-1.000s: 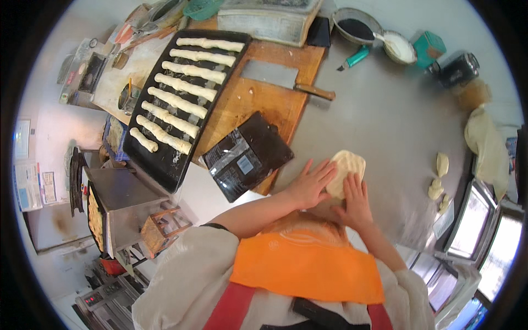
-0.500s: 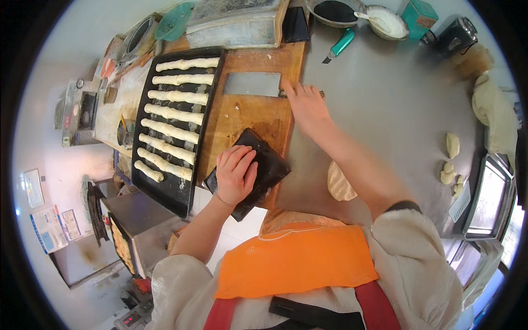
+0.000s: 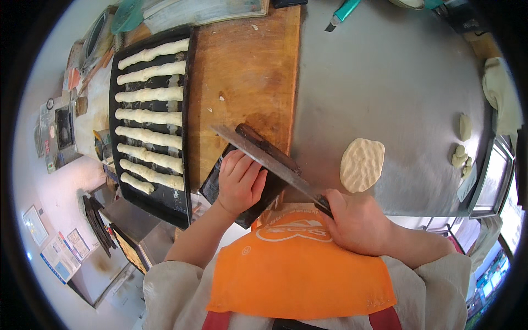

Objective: The person takes a tray of dough pieces from a rack, flattens a piece of dough by hand on a counter, cuts a portion of chocolate paste with a knife, places it on the dough, and rolls the dough into a cylinder before placing it on a tray.

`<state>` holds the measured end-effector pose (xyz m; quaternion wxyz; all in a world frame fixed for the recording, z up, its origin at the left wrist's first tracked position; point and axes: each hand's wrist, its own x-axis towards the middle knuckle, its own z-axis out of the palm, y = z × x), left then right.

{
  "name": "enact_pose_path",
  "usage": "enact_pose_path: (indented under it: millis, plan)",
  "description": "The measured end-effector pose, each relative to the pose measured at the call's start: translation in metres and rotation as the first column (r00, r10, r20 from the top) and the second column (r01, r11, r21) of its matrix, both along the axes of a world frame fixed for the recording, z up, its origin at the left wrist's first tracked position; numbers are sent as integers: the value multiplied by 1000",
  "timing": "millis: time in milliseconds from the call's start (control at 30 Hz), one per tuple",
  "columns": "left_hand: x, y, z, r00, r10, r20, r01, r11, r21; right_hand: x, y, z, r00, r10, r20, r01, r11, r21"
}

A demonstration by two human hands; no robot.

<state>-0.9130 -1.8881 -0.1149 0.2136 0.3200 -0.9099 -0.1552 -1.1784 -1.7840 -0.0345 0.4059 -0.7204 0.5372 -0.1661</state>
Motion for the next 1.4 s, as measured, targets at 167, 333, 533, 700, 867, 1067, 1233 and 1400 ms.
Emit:
enact_pose_path:
  millis: [167, 333, 533, 700, 867, 1067, 1233, 1400]
  plan:
    - [0, -4, 1, 1000, -14, -6, 14, 1000, 1, 6, 3, -1, 999, 18, -28, -17, 999, 44]
    - [1, -4, 0, 1000, -10, -20, 10, 1000, -3, 11, 4, -5, 999, 29, -41, -25, 995, 100]
    - [2, -2, -1, 1000, 5, 5, -5, 1000, -4, 22, -6, -14, 996, 54, -65, -46, 992, 117]
    - [2, -2, -3, 1000, 1, -4, -1, 1000, -8, 14, 15, -9, 998, 10, -62, 0, 988, 152]
    - [1, -1, -3, 1000, 27, -14, -27, 1000, 5, 19, -3, -11, 997, 54, -59, -42, 981, 191]
    - [0, -1, -3, 999, 17, -28, -17, 1000, -23, 21, 5, -15, 993, 58, -106, -38, 984, 176]
    - [1, -1, -3, 999, 33, -37, -34, 999, -18, 21, 11, -18, 994, 24, -102, -11, 992, 125]
    - [1, -2, -5, 999, 35, -38, -36, 999, -26, 41, -6, -42, 992, 10, -123, -8, 1000, 22]
